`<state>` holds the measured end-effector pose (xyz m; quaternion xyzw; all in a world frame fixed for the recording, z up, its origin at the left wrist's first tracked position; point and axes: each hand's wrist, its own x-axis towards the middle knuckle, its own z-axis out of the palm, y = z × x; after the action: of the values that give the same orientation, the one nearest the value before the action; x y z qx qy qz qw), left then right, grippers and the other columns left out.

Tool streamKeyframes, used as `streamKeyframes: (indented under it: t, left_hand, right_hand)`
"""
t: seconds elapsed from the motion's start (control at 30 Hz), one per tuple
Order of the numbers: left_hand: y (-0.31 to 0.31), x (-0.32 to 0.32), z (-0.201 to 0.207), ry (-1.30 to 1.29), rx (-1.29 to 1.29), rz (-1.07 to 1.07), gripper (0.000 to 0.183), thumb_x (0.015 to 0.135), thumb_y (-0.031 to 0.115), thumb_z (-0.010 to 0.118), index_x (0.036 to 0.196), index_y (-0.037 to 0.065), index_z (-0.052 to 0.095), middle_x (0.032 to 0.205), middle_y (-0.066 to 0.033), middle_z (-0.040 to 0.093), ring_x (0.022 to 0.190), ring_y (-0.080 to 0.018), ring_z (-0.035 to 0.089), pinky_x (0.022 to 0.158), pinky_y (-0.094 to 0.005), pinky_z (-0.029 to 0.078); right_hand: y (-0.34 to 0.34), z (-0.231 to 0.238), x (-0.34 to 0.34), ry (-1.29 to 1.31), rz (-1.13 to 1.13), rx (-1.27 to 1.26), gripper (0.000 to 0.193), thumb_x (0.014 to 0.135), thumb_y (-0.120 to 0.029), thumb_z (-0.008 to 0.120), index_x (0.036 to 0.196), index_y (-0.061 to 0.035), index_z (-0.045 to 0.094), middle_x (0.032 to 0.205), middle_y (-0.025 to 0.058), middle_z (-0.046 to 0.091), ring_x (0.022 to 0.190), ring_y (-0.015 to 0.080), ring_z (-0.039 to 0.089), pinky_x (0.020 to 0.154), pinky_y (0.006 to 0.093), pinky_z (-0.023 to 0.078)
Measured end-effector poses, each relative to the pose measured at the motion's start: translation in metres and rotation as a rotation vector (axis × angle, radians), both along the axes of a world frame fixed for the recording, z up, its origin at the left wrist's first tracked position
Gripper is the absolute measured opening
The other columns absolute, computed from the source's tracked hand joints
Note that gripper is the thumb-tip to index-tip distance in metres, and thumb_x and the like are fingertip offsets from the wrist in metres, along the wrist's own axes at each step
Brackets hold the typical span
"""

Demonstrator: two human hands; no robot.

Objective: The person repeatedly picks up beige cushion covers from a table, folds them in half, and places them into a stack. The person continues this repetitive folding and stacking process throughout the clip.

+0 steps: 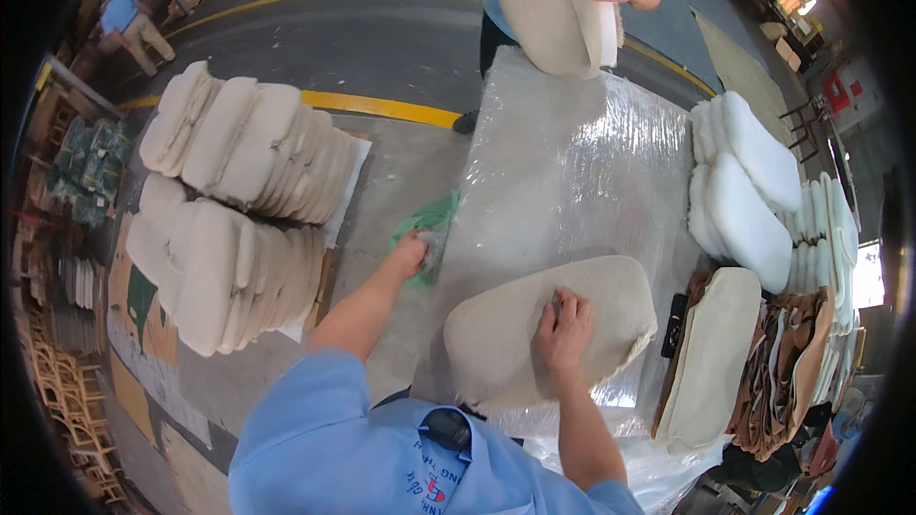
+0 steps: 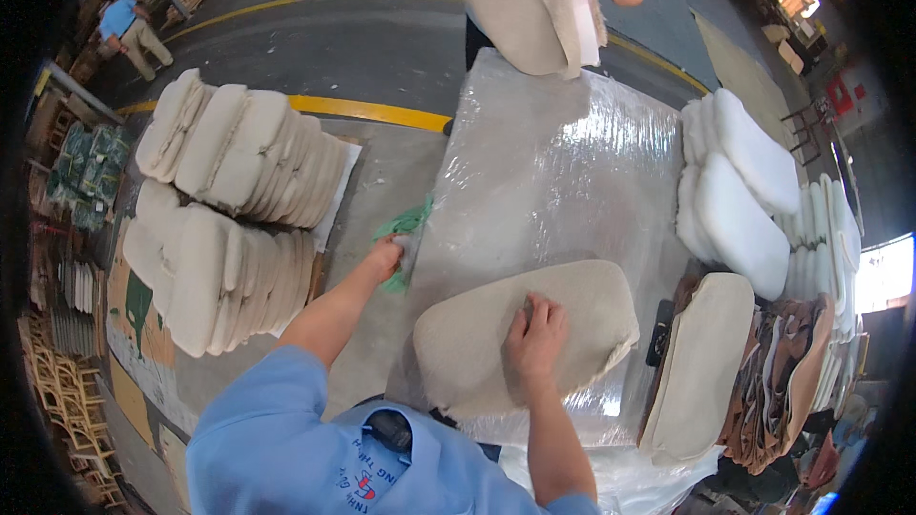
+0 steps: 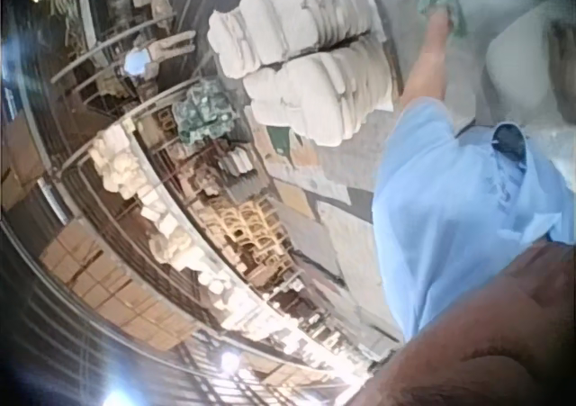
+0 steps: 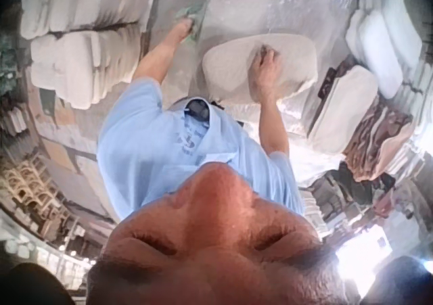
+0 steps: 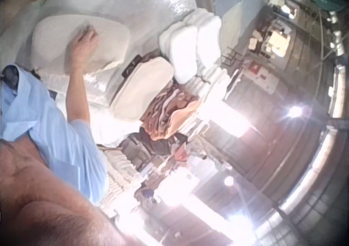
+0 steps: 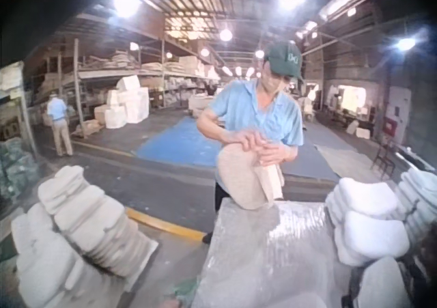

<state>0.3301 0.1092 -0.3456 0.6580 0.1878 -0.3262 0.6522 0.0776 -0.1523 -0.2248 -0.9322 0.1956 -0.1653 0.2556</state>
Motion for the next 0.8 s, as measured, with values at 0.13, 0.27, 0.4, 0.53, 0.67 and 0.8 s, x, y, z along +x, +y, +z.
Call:
streamKeyframes:
  t: [0.13,0.27,0.4,0.53,0.67,0.8]
  left_hand:
    - [-0.052,0.044,-0.036,-0.051,0.404,-0.703,0.063,0.100,0.013,0.060,0.159,0.001,0.042,0.151,-0.0207,0.057,0.130,-0.0353,0.059,0.106,-0.0430,0.048]
    - [-0.095,0.050,-0.088,-0.175,0.636,-1.164,0.064,0.100,0.018,0.061,0.160,0.002,0.042,0.151,-0.0209,0.057,0.130,-0.0351,0.059,0.107,-0.0434,0.048]
    - [-0.104,0.051,-0.120,-0.212,0.742,-1.318,0.066,0.100,0.023,0.062,0.160,0.003,0.043,0.151,-0.0212,0.058,0.131,-0.0350,0.060,0.108,-0.0438,0.048]
    - [-0.099,0.055,-0.108,-0.232,0.751,-1.345,0.068,0.101,0.029,0.063,0.161,0.004,0.043,0.151,-0.0215,0.058,0.131,-0.0349,0.060,0.109,-0.0442,0.048]
    - [-0.088,0.038,-0.066,-0.154,0.613,-1.234,0.070,0.101,0.034,0.064,0.161,0.005,0.044,0.151,-0.0218,0.059,0.131,-0.0347,0.061,0.110,-0.0445,0.048]
    - [-0.050,0.027,-0.030,-0.034,0.471,-1.030,0.073,0.101,0.040,0.065,0.162,0.005,0.044,0.151,-0.0221,0.059,0.131,-0.0346,0.061,0.111,-0.0449,0.048]
  right_hand:
    - [0.000,-0.009,-0.008,0.006,-0.056,-0.040,0.038,0.090,-0.012,0.071,0.127,-0.0065,0.066,0.121,0.0197,0.062,0.111,0.0392,0.060,0.095,0.0502,0.048]
    - [-0.010,-0.007,-0.010,0.078,-0.067,0.031,0.042,0.087,-0.012,0.074,0.128,-0.0085,0.067,0.121,0.0158,0.062,0.111,0.0358,0.059,0.093,0.0480,0.048]
    - [-0.019,-0.015,-0.010,0.085,-0.006,0.087,0.046,0.084,-0.013,0.076,0.129,-0.0100,0.067,0.122,0.0122,0.062,0.108,0.0320,0.059,0.090,0.0463,0.048]
    - [-0.020,-0.017,-0.011,-0.004,-0.017,0.083,0.047,0.082,-0.013,0.078,0.128,-0.0099,0.067,0.116,0.0118,0.060,0.101,0.0307,0.060,0.086,0.0459,0.048]
    - [-0.022,-0.012,-0.015,0.008,-0.038,0.082,0.045,0.087,-0.016,0.075,0.130,-0.0105,0.065,0.120,0.0106,0.060,0.107,0.0297,0.059,0.091,0.0449,0.047]
    - [-0.012,-0.004,-0.022,-0.017,-0.079,0.060,0.041,0.092,-0.016,0.071,0.132,-0.0098,0.063,0.124,0.0099,0.060,0.114,0.0287,0.058,0.097,0.0433,0.045]
